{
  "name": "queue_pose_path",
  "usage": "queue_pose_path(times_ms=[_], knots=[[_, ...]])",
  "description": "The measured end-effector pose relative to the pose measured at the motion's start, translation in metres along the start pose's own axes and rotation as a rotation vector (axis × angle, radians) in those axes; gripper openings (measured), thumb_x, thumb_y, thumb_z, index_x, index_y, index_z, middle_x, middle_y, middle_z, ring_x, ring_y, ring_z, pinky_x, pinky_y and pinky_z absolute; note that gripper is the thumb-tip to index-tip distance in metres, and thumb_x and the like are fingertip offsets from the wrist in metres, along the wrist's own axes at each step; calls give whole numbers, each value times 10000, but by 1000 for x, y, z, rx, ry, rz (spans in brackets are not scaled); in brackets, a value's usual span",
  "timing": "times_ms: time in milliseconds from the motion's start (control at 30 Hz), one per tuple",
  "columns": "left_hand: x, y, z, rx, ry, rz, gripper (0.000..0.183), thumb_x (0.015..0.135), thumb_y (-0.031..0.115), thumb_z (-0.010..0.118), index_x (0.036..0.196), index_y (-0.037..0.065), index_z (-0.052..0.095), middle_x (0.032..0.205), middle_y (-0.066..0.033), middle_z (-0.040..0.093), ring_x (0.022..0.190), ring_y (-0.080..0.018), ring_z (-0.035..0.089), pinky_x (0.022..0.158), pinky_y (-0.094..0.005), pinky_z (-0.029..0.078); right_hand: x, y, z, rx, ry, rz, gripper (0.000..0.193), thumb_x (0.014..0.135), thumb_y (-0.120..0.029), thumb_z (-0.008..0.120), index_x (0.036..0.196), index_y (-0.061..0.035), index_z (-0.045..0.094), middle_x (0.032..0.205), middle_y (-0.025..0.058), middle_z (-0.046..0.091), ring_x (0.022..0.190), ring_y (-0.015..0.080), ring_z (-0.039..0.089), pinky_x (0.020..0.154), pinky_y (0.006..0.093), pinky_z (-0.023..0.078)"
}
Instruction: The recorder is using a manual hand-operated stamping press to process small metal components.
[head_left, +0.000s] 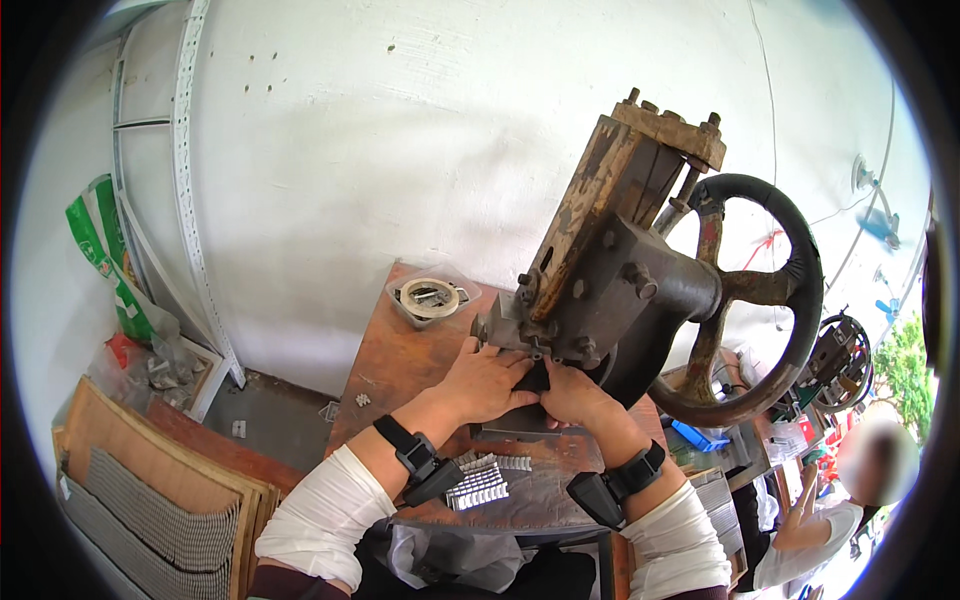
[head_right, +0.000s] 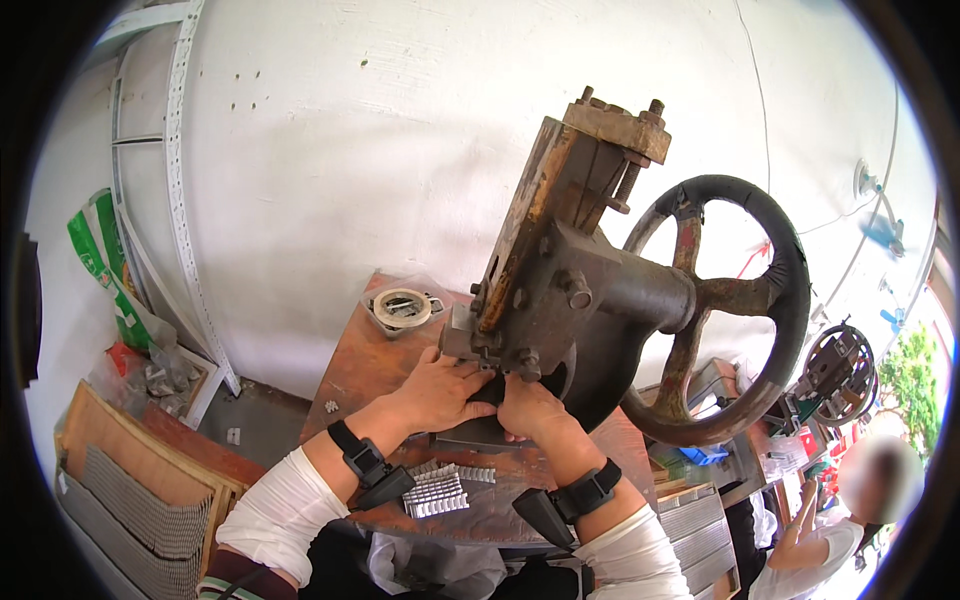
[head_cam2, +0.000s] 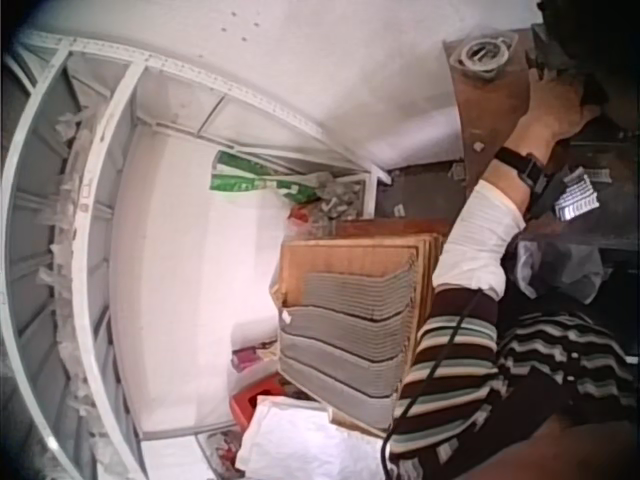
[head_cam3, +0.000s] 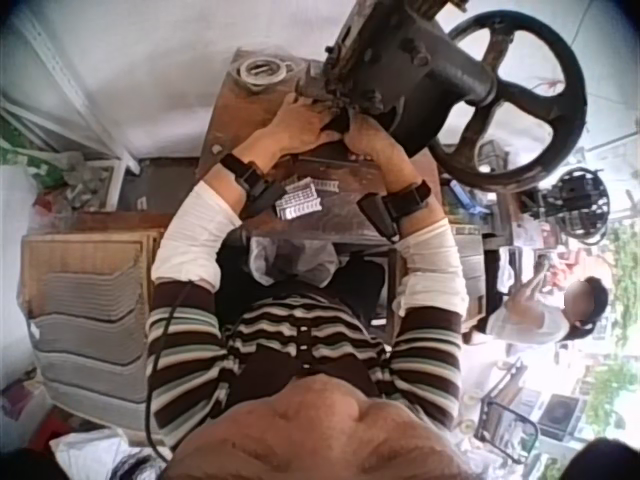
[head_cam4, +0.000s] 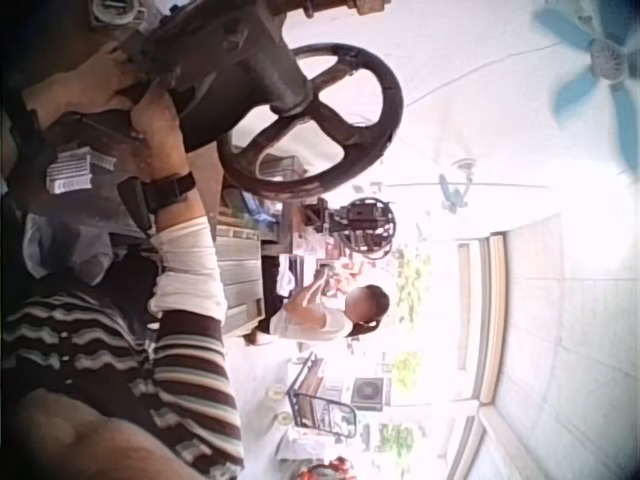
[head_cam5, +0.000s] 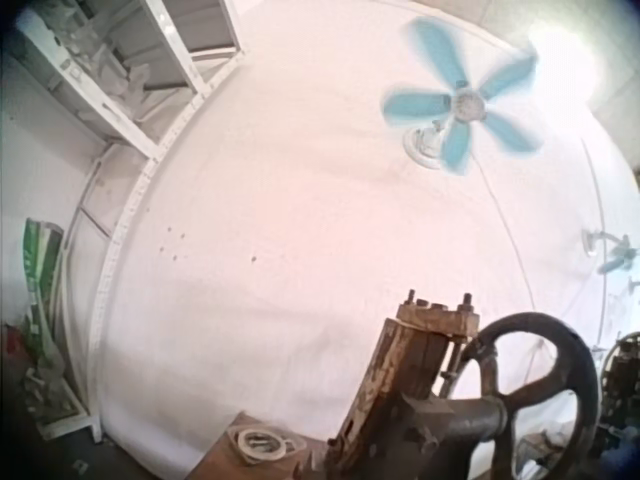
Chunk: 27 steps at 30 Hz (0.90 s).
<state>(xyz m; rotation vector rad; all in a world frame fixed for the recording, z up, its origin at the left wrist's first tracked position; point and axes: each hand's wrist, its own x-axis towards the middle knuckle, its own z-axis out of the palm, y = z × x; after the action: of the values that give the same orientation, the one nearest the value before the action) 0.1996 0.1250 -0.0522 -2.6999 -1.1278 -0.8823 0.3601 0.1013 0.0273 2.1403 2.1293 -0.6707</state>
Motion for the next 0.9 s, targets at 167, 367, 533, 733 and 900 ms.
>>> queue_pose_path(times_ms=[167,367,533,733,900], knots=[[2,0,-2,25,-42,10,585,901,561,465,1264,118,587,1216,-38,608,1244,-234,415,1015,-463,248,4,-2,1,-74,-15,48,544,851,-126,499,1372,-51,361,738,56,708,786,212,699,789,345,519],[1,7,-2,109,-52,0,595,904,558,460,1302,127,559,1302,-21,565,1278,-238,387,1026,-462,232,10,8,6,-132,44,30,547,842,-122,496,1368,-44,367,747,74,709,830,220,698,804,360,517],[0,8,-6,81,-114,2,615,899,568,454,1334,140,531,1366,5,524,1298,-237,371,1021,-494,214,3,-1,0,-58,6,39,533,823,-112,503,1338,-31,392,736,93,705,841,224,698,796,363,520],[4,8,-6,72,-194,-24,629,904,569,445,1361,141,498,1384,7,508,1321,-221,334,1022,-488,201,2,-1,-1,-74,11,25,537,815,-105,519,1330,-27,392,719,94,702,781,216,703,749,352,532],[5,12,-11,61,-230,-35,624,908,561,444,1370,144,488,1393,5,497,1335,-219,310,1013,-488,207,3,-2,-2,-46,-21,30,543,823,-112,519,1338,-9,378,715,91,703,760,209,704,733,348,535]])
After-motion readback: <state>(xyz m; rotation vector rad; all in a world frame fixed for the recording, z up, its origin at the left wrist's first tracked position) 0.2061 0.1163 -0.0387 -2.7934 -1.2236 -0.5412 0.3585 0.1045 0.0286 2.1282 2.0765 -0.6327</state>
